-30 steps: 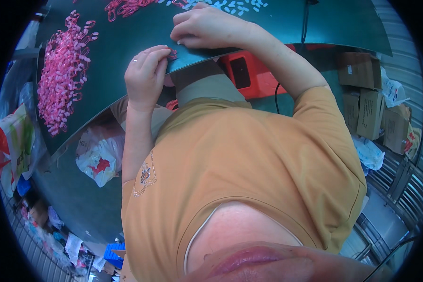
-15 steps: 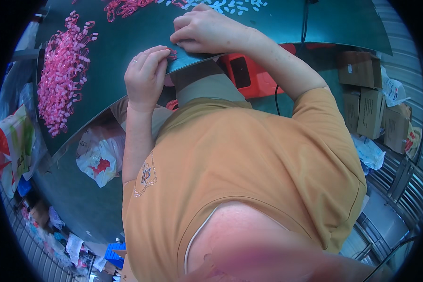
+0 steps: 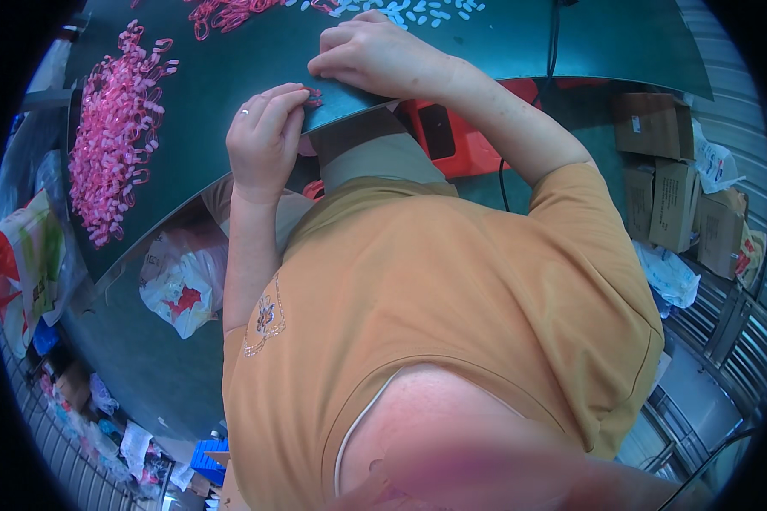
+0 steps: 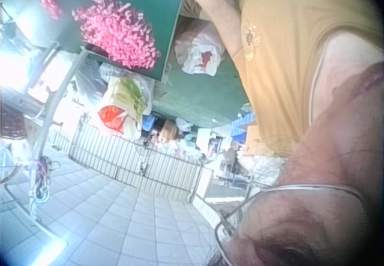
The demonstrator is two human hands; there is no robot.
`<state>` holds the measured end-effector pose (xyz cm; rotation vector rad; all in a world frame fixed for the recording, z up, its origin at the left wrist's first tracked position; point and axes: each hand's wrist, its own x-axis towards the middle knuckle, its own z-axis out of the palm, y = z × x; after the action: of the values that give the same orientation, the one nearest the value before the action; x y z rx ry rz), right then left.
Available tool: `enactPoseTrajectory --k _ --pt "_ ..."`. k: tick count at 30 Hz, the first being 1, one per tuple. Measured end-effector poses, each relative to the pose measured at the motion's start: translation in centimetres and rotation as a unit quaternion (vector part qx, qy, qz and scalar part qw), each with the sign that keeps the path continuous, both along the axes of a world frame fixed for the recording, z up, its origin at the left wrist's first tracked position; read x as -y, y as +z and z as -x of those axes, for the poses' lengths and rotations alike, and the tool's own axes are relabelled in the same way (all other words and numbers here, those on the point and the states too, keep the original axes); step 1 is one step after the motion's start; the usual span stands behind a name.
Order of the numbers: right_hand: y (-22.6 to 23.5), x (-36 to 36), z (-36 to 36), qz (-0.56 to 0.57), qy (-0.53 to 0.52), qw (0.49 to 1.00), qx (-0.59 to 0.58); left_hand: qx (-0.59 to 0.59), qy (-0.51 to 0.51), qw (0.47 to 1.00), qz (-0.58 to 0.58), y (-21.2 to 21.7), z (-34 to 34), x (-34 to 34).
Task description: The person assembles items by taking white plastic pieces and pink rubber loops from the table and attaching them together by hand.
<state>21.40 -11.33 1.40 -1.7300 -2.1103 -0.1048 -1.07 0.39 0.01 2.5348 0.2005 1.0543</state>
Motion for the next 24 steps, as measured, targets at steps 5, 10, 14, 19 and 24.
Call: enactPoseTrajectory --k 5,10,14,19,24 --pt "0.4 -0.1 0.3 0.01 -0.02 1.0 0.004 -0.004 0.003 1.0 -0.012 0.1 0.1 0.1" --pt "-0.3 -0.6 0.6 0.003 -0.056 0.998 0.006 0.012 0.003 1.0 -0.013 -0.1 -0.2 0.3" --pt "-0.2 -0.8 0.7 0.012 -0.094 0.995 0.03 0.015 0.005 1.0 -0.016 -0.2 -0.1 0.2" --pt "-0.4 -1.1 0.2 0.013 -0.063 0.998 0.012 0.018 0.005 1.0 -0.016 -0.4 0.0 0.1" --pt "1.0 -0.4 0.4 0.007 -0.026 0.998 -0.057 0.02 0.004 1.0 -0.009 -0.2 0.0 0.1"
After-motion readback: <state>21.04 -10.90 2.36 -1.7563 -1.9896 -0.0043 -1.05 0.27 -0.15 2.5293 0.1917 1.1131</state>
